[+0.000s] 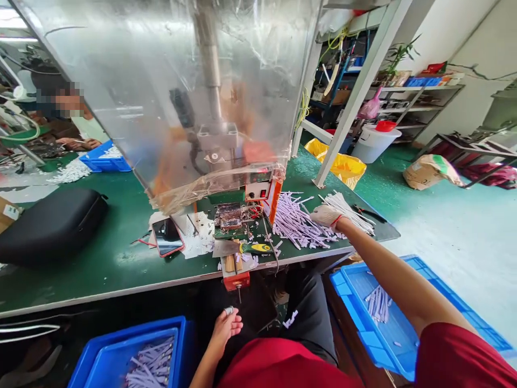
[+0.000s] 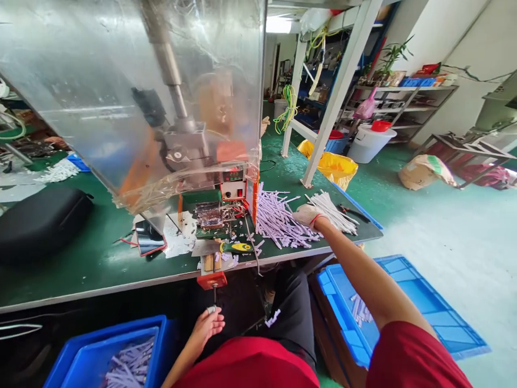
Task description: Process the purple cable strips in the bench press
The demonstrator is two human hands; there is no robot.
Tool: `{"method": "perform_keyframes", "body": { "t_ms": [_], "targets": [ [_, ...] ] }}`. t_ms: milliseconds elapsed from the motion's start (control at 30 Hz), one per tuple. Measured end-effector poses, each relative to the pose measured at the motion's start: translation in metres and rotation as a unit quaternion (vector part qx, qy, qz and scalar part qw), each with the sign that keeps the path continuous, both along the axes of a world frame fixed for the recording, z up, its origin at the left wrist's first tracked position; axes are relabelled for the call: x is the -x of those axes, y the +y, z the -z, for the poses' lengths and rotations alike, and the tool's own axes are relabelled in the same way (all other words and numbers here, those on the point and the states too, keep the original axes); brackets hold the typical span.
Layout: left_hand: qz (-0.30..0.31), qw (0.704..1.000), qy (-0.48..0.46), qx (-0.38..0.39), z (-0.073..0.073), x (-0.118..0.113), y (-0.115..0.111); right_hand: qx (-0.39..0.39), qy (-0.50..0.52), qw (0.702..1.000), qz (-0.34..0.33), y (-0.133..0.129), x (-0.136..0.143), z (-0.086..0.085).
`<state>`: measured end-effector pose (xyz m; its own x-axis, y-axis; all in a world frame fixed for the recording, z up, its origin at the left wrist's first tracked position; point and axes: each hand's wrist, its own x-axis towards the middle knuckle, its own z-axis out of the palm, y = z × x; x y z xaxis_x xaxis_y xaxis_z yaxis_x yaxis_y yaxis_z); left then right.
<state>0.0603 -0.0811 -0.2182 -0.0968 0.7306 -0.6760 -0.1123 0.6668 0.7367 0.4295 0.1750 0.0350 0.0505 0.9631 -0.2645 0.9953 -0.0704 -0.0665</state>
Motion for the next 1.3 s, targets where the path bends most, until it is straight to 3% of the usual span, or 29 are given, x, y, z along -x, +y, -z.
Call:
{"method": "perform_keyframes", "body": {
  "t_ms": [67, 100, 167, 233, 367, 467, 633, 800, 867, 1033, 1300],
  "targets": [
    [0.013, 1.000, 0.006, 0.008, 0.001, -0.003, -0.003, 0.016, 0.136, 0.991, 0.010, -0.022, -0.005, -0.005],
    [0.020, 1.000, 0.009, 0.011, 0.001, -0.004, -0.005, 0.028, 0.236, 0.971, 0.024, -0.034, -0.005, -0.006],
    [0.030, 0.999, 0.015, 0.014, -0.001, -0.002, -0.009, 0.064, 0.447, 0.891, 0.057, -0.059, 0.003, -0.004],
    [0.034, 0.999, 0.021, 0.010, -0.006, 0.003, -0.013, 0.110, 0.586, 0.800, 0.065, -0.084, 0.022, 0.000],
    [0.024, 0.999, 0.045, -0.014, -0.024, 0.023, -0.019, 0.193, 0.707, 0.680, 0.022, -0.115, 0.084, 0.007],
    [0.018, 0.997, 0.070, -0.034, -0.045, 0.041, -0.017, 0.233, 0.738, 0.632, 0.026, -0.116, 0.135, 0.010],
    [0.014, 0.992, 0.102, -0.076, -0.084, 0.060, -0.008, 0.215, 0.742, 0.633, 0.051, -0.100, 0.190, 0.014],
    [0.010, 0.992, 0.090, -0.086, -0.104, 0.061, -0.006, 0.140, 0.674, 0.725, 0.029, -0.094, 0.210, 0.018],
    [0.016, 0.993, 0.086, -0.084, -0.105, 0.060, -0.006, 0.127, 0.656, 0.743, 0.031, -0.092, 0.215, 0.022],
    [0.014, 0.993, 0.079, -0.089, -0.111, 0.060, -0.003, 0.124, 0.665, 0.733, 0.068, -0.084, 0.226, 0.036],
    [-0.003, 0.989, 0.092, -0.112, -0.130, 0.067, 0.005, 0.140, 0.699, 0.699, 0.064, -0.073, 0.229, 0.045]
  ]
}}
